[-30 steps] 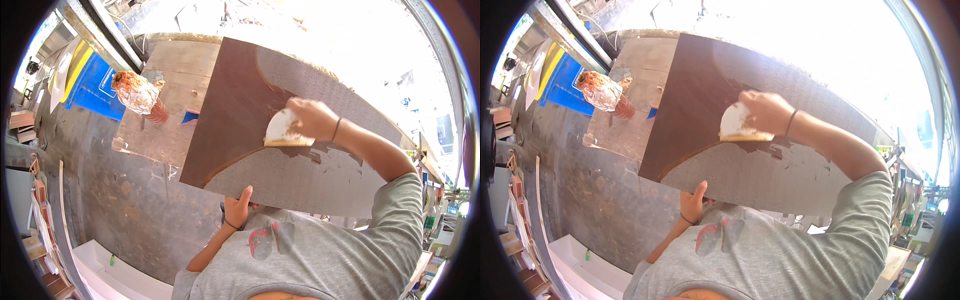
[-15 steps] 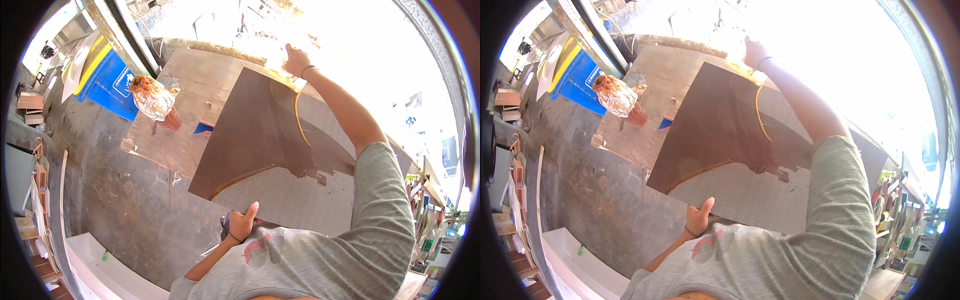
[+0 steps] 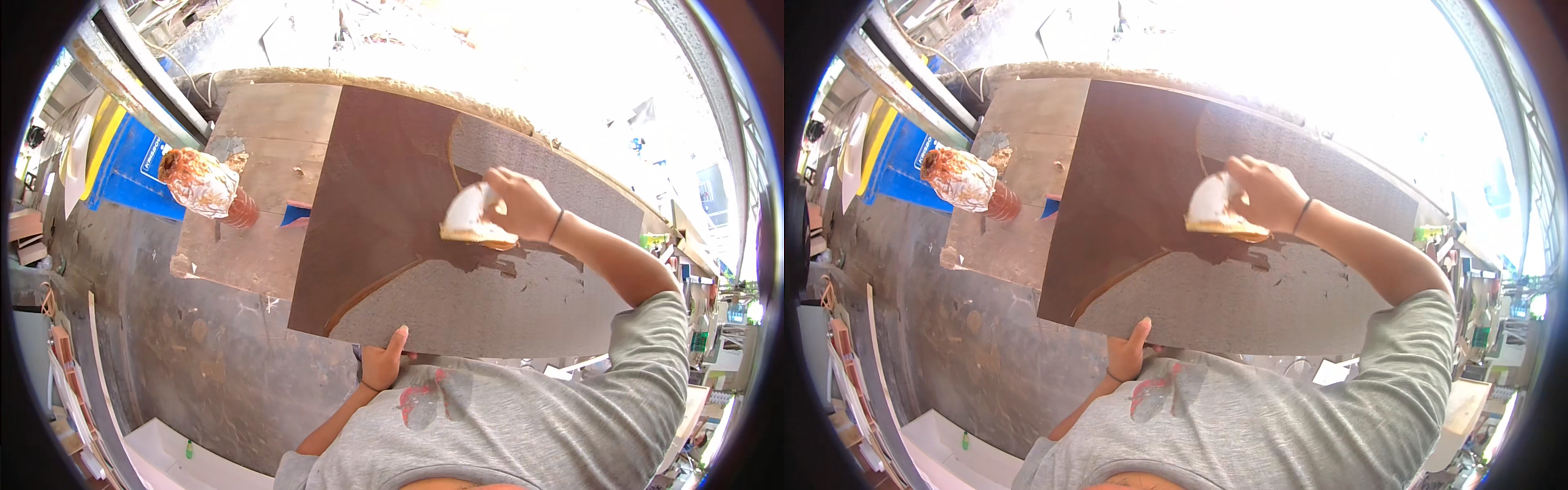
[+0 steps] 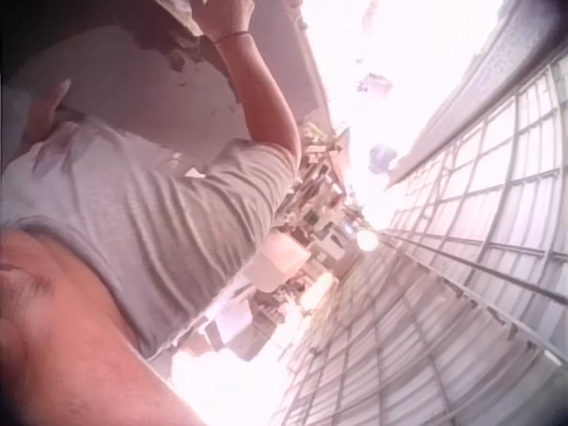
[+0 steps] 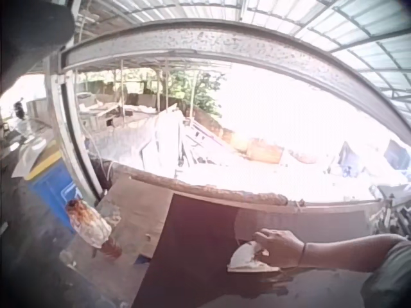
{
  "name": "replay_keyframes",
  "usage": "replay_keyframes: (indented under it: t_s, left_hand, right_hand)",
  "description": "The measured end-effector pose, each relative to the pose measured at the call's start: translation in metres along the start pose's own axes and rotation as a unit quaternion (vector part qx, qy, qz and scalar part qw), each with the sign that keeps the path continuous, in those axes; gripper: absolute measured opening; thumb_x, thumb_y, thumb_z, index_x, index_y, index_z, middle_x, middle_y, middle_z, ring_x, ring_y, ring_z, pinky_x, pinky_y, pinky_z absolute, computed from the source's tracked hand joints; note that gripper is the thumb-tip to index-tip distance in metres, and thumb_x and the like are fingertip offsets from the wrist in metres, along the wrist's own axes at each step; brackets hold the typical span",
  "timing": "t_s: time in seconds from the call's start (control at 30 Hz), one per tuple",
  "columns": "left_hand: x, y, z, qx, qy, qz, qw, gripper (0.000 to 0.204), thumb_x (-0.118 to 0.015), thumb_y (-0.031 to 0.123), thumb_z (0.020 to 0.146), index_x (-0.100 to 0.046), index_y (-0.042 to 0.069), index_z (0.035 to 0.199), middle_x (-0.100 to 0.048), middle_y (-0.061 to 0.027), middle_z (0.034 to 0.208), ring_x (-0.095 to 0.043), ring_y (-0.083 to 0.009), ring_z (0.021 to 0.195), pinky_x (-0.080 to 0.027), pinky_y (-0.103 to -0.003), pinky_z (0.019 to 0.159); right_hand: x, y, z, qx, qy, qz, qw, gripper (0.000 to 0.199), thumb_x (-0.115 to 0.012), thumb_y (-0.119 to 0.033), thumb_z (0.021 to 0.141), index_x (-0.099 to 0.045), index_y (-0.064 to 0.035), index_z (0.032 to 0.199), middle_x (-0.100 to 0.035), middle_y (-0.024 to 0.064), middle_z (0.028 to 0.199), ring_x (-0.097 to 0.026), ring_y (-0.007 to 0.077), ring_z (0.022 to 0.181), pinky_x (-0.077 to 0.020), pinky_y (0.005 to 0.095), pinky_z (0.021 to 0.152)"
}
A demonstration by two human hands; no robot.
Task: The person uses a power sander on the edges of a wooden board, wipes the surface with a sanding block, and then applies glue from a bottle onto another wooden panel, spreading it with a small yellow spatula.
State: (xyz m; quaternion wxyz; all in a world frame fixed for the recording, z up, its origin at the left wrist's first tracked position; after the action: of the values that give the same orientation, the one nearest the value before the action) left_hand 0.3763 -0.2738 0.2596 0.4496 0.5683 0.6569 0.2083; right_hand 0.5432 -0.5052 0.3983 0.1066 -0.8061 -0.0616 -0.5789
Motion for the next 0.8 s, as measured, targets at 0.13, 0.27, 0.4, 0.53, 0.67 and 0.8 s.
replay_keyframes:
  t_s: [0.13, 0.27, 0.4, 0.53, 0.67, 0.8]
  left_hand:
    - [-0.007, 0.006, -0.001, -0.022, -0.009, -0.002, 1.000, 0.020, -0.056, 0.015, 0.088, -0.061, -0.003, 0.080, -0.061, -0.0057, 0.075, -0.058, -0.0131, 0.060, -0.047, -0.027, 0.052]
    - [-0.001, -0.001, 0.000, -0.043, -0.006, 0.012, 0.999, 0.018, -0.055, 0.013, 0.088, -0.058, -0.002, 0.079, -0.057, -0.0043, 0.072, -0.056, -0.0136, 0.059, -0.048, -0.027, 0.050]
    - [-0.008, 0.012, -0.001, -0.020, 0.025, -0.011, 0.999, 0.014, -0.053, 0.011, 0.087, -0.056, -0.002, 0.081, -0.055, -0.0043, 0.072, -0.055, -0.0142, 0.058, -0.049, -0.027, 0.048]
    - [-0.009, 0.008, -0.003, -0.036, 0.050, -0.025, 0.998, 0.013, -0.053, 0.012, 0.087, -0.056, -0.001, 0.085, -0.055, -0.0054, 0.075, -0.055, -0.0138, 0.058, -0.050, -0.028, 0.048]
    - [-0.001, 0.001, -0.012, -0.031, 0.146, -0.023, 0.989, 0.016, -0.054, 0.015, 0.087, -0.057, 0.000, 0.084, -0.057, -0.0044, 0.074, -0.054, -0.0112, 0.057, -0.047, -0.026, 0.046]
    - [-0.011, 0.001, -0.012, -0.071, 0.158, 0.015, 0.985, 0.022, -0.055, 0.020, 0.088, -0.058, 0.001, 0.079, -0.058, -0.0038, 0.072, -0.053, -0.0100, 0.054, -0.043, -0.024, 0.045]
  right_hand:
    - [0.044, 0.034, 0.057, -0.001, 0.210, -0.020, 0.978, 0.037, -0.064, -0.025, 0.079, -0.046, -0.0054, 0.104, -0.058, 0.0185, 0.102, -0.061, 0.0315, 0.090, -0.0492, 0.0425, 0.076]
    - [0.075, 0.095, 0.135, -0.087, 0.224, -0.073, 0.968, 0.035, -0.059, -0.022, 0.082, -0.044, -0.0074, 0.110, -0.061, 0.0164, 0.091, -0.062, 0.0296, 0.086, -0.0485, 0.0426, 0.076]
    - [0.148, 0.115, 0.108, -0.093, 0.336, 0.059, 0.935, 0.035, -0.060, -0.031, 0.083, -0.046, -0.0075, 0.106, -0.062, 0.0125, 0.074, -0.063, 0.0291, 0.070, -0.0505, 0.0439, 0.067]
    - [0.137, 0.065, 0.009, -0.037, 0.205, -0.022, 0.978, 0.032, -0.064, -0.029, 0.081, -0.047, -0.0051, 0.095, -0.062, 0.0137, 0.081, -0.063, 0.0260, 0.077, -0.0503, 0.0384, 0.068]
    - [0.026, 0.057, -0.046, -0.029, 0.053, 0.024, 0.998, 0.046, -0.068, -0.030, 0.077, -0.047, -0.0023, 0.108, -0.059, 0.0182, 0.104, -0.060, 0.0288, 0.094, -0.0493, 0.0382, 0.081]
    - [0.019, 0.138, -0.051, -0.122, 0.126, 0.107, 0.979, 0.056, -0.072, -0.029, 0.074, -0.048, 0.0017, 0.113, -0.060, 0.0172, 0.103, -0.058, 0.0271, 0.099, -0.0521, 0.0378, 0.079]
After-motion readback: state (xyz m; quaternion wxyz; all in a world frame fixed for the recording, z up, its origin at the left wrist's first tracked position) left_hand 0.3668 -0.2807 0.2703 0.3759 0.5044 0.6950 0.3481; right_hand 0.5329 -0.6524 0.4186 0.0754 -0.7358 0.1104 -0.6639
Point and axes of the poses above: each hand's wrist, its own z-axis towards the middle knuckle, its own x-axis out of the back of the hand, y = z × x, the point moved 10 cm from there along z, towards the middle knuckle
